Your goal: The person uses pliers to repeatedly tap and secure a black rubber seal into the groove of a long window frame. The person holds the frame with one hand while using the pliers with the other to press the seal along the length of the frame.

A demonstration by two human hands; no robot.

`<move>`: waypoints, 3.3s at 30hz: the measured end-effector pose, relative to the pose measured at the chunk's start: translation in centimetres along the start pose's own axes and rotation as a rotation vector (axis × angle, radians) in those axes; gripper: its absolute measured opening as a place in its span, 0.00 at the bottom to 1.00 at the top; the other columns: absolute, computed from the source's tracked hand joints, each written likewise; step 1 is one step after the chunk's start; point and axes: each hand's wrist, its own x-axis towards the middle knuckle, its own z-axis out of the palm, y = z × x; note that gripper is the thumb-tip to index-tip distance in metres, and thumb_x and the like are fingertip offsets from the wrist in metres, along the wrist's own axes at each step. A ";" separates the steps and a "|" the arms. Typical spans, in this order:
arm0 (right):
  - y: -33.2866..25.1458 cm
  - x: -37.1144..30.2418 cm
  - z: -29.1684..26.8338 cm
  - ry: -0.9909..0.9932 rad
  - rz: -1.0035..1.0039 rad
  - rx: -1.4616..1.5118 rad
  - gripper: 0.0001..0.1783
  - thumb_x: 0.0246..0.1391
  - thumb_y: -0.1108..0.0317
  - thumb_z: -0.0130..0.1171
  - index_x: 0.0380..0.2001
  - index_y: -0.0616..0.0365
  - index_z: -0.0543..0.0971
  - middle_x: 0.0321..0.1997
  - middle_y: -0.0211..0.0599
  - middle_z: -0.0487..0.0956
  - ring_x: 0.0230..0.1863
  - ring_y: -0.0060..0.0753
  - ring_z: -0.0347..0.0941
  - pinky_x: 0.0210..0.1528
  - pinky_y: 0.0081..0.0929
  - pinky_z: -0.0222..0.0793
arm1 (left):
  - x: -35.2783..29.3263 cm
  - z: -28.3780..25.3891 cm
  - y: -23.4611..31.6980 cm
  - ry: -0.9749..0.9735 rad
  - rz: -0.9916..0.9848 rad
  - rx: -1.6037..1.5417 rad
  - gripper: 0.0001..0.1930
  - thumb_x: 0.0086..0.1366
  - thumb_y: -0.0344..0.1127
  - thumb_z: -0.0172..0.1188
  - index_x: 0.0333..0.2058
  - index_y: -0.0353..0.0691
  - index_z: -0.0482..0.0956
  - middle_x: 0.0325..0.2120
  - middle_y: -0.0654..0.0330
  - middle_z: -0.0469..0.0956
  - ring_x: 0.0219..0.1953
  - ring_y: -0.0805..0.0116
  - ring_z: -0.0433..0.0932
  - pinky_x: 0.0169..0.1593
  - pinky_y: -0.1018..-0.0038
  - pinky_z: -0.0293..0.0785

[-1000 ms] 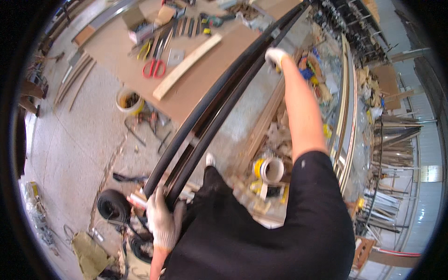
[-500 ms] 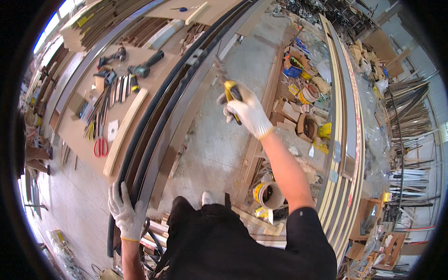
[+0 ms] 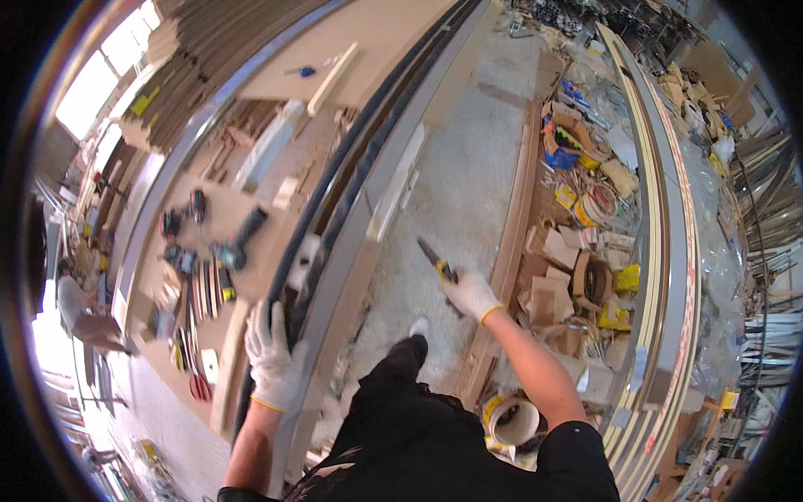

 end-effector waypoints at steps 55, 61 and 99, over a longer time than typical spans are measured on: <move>-9.7 107.1 -88.7 0.614 -0.199 0.503 0.11 0.68 0.65 0.64 0.41 0.63 0.81 0.33 0.29 0.80 0.31 0.22 0.75 0.37 0.27 0.72 | 141.0 27.5 55.1 0.119 0.039 0.011 0.29 0.66 0.41 0.64 0.63 0.35 0.72 0.63 0.50 0.75 0.59 0.44 0.74 0.63 0.53 0.70; -19.6 118.4 -101.3 0.524 -0.182 0.279 0.17 0.64 0.61 0.67 0.44 0.66 0.82 0.35 0.38 0.85 0.37 0.36 0.82 0.46 0.32 0.75 | 142.4 30.1 54.7 0.153 -0.171 -0.090 0.24 0.73 0.44 0.60 0.60 0.35 0.76 0.43 0.47 0.85 0.40 0.43 0.84 0.43 0.51 0.80; -67.8 129.8 -96.5 -1.364 -0.900 -1.474 0.26 0.63 0.47 0.57 0.36 0.64 0.84 0.27 0.52 0.82 0.34 0.53 0.83 0.42 0.45 0.76 | 152.3 31.6 60.7 0.884 -0.788 0.297 0.14 0.51 0.41 0.77 0.20 0.47 0.78 0.19 0.63 0.77 0.24 0.60 0.77 0.33 0.64 0.70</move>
